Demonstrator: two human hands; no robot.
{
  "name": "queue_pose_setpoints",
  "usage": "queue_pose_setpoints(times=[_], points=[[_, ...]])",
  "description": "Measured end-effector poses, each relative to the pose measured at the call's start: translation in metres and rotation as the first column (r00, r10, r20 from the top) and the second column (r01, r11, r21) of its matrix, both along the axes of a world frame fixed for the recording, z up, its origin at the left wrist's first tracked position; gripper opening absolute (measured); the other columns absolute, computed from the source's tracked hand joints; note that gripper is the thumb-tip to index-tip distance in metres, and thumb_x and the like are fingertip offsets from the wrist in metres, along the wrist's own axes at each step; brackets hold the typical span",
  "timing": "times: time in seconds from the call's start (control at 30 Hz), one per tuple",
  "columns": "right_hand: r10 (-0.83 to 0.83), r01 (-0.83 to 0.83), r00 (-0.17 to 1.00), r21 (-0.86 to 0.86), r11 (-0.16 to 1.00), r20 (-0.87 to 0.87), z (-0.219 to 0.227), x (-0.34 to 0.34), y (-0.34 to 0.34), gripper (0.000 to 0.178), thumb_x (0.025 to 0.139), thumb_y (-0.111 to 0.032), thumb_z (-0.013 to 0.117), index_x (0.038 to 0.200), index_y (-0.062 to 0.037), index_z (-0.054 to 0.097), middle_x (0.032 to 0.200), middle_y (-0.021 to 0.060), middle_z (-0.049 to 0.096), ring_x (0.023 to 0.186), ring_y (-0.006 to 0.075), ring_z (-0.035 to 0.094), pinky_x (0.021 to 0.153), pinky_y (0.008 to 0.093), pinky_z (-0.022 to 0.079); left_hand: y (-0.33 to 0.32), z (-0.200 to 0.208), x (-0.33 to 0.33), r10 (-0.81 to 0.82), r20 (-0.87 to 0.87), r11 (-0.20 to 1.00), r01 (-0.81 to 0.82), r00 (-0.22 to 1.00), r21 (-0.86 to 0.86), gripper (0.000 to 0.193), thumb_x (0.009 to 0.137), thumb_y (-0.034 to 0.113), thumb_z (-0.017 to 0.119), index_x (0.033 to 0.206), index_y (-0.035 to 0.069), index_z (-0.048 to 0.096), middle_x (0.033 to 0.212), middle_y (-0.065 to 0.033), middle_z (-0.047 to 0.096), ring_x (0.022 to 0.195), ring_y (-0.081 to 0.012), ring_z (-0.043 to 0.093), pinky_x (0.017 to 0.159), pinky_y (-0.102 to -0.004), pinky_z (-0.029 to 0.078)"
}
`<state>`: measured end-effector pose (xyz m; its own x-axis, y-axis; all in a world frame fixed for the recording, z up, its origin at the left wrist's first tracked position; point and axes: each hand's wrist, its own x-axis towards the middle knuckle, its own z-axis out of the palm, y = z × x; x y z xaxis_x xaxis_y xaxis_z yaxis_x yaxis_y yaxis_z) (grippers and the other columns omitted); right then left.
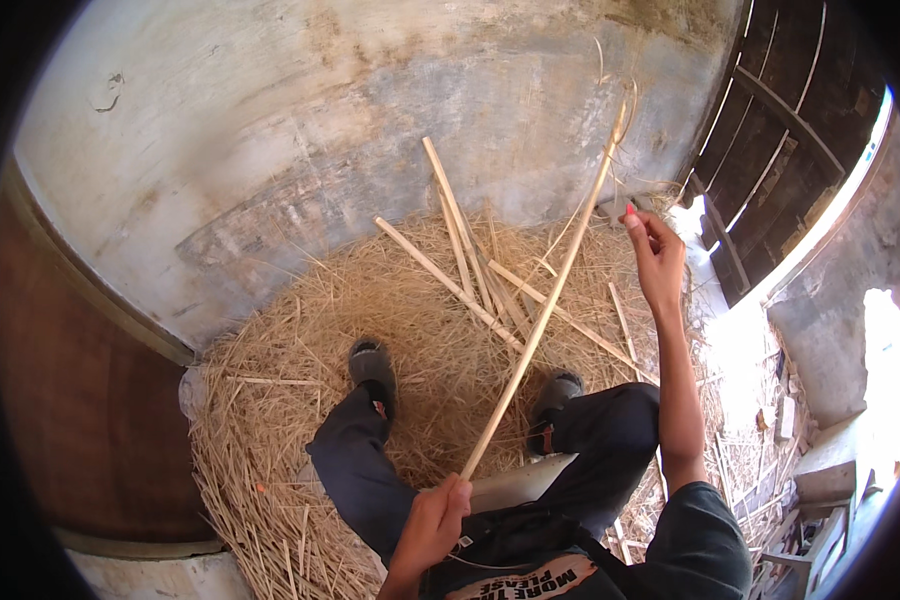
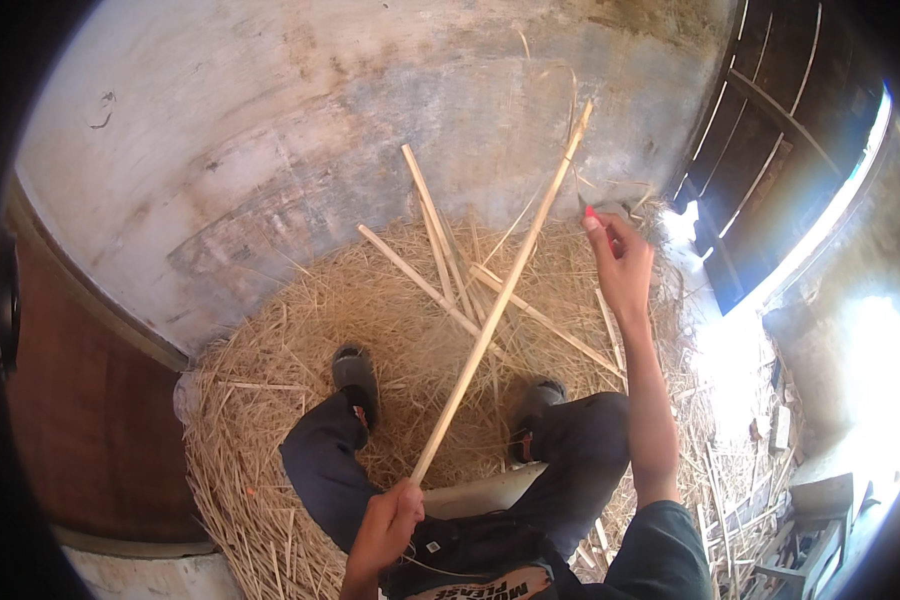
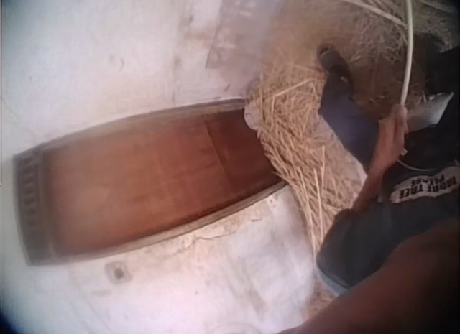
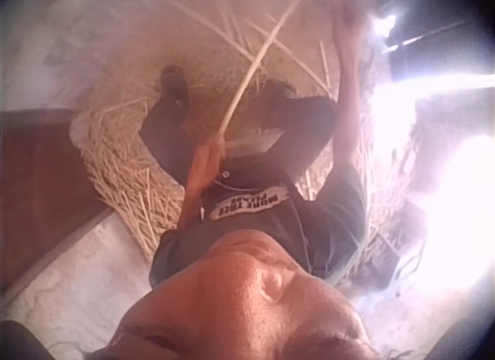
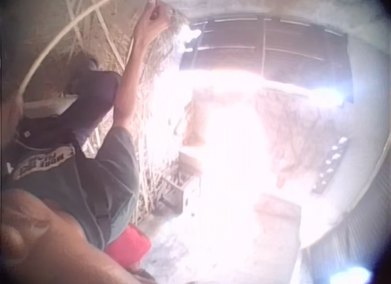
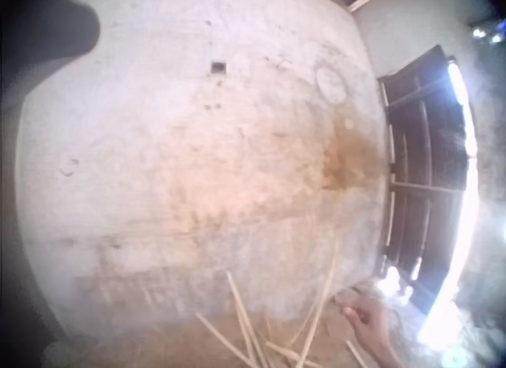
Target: The person sits on a straw-covered floor and uses a red utility knife to shave thin strips from a long bamboo pole. They hold the pole with their left hand and scrape the blade along its length with their right hand, producing wood shavings that fall onto the straw.
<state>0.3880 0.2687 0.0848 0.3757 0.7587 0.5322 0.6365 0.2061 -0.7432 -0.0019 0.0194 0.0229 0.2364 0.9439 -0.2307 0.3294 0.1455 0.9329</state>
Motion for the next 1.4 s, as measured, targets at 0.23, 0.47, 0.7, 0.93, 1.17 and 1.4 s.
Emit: queue_pose_setpoints(times=[0.23,0.47,0.7,0.93,1.17,1.4], points=[[0.298,-0.27,0.949,-0.219,0.938,0.105,0.014,-0.057,-0.058,0.034,0.101,-0.03,0.08,0.122,-0.0041,0.078,0.077,0.0062,0.071,0.066,0.0112,0.059,0.06,0.0304,0.047,0.02,-0.008,-0.001,0.086,0.115,0.995,-0.09,0.99,0.031,0.045,0.121,0.035,0.037,0.093,0.004,0.051,0.074,-0.0009,0.051,0.064,-0.0069,0.042,0.058,-0.0279,0.037],[0.303,-0.302,0.953,-0.05,0.952,-0.001,0.01,-0.07,-0.072,0.055,0.094,-0.022,0.085,0.145,-0.0077,0.067,0.097,0.0056,0.073,0.066,0.0078,0.064,0.059,0.0263,0.049,0.026,-0.004,0.002,0.082,0.188,0.997,-0.079,0.979,-0.022,0.045,0.121,0.038,0.036,0.093,0.006,0.051,0.077,0.0004,0.048,0.066,-0.0056,0.038,0.058,-0.0258,0.033],[0.26,-0.253,0.96,0.08,0.964,-0.105,0.027,-0.058,-0.029,0.048,0.101,-0.015,0.08,0.146,-0.0075,0.067,0.113,0.0074,0.08,0.09,0.0077,0.073,0.073,0.0248,0.057,0.019,-0.001,0.007,0.019,0.178,1.0,-0.015,0.984,-0.024,0.046,0.121,0.038,0.038,0.094,0.004,0.055,0.077,0.0005,0.05,0.066,-0.0062,0.041,0.059,-0.026,0.036],[0.152,-0.156,0.986,-0.062,0.986,-0.07,0.026,-0.053,-0.021,0.028,0.101,-0.018,0.081,0.123,-0.001,0.075,0.104,0.0069,0.081,0.093,0.0077,0.073,0.081,0.0254,0.057,0.018,0.007,0.01,0.013,0.138,1.0,-0.009,0.99,-0.025,0.044,0.119,0.031,0.043,0.092,0.0,0.057,0.073,-0.0085,0.057,0.065,-0.0179,0.054,0.066,-0.0366,0.045],[0.244,-0.204,0.95,0.205,0.957,-0.196,0.022,-0.058,-0.012,0.023,0.101,-0.019,0.08,0.115,-0.0017,0.075,0.093,0.0064,0.08,0.086,0.0102,0.072,0.079,0.026,0.056,0.017,0.008,0.01,-0.018,0.133,1.0,0.015,0.991,0.027,0.045,0.12,0.034,0.04,0.093,0.002,0.057,0.072,-0.0021,0.053,0.061,-0.0088,0.045,0.058,-0.0296,0.039],[0.201,-0.196,0.976,0.065,0.979,-0.08,0.027,-0.052,-0.017,0.019,0.1,-0.019,0.082,0.105,-0.0008,0.08,0.087,0.0033,0.078,0.073,0.0075,0.061,0.068,0.0266,0.049,0.016,0.007,0.011,-0.004,0.125,0.999,-0.002,0.992,0.047,0.046,0.12,0.033,0.04,0.091,0.002,0.057,0.07,-0.0024,0.053,0.061,-0.0093,0.046,0.058,-0.0297,0.04]])
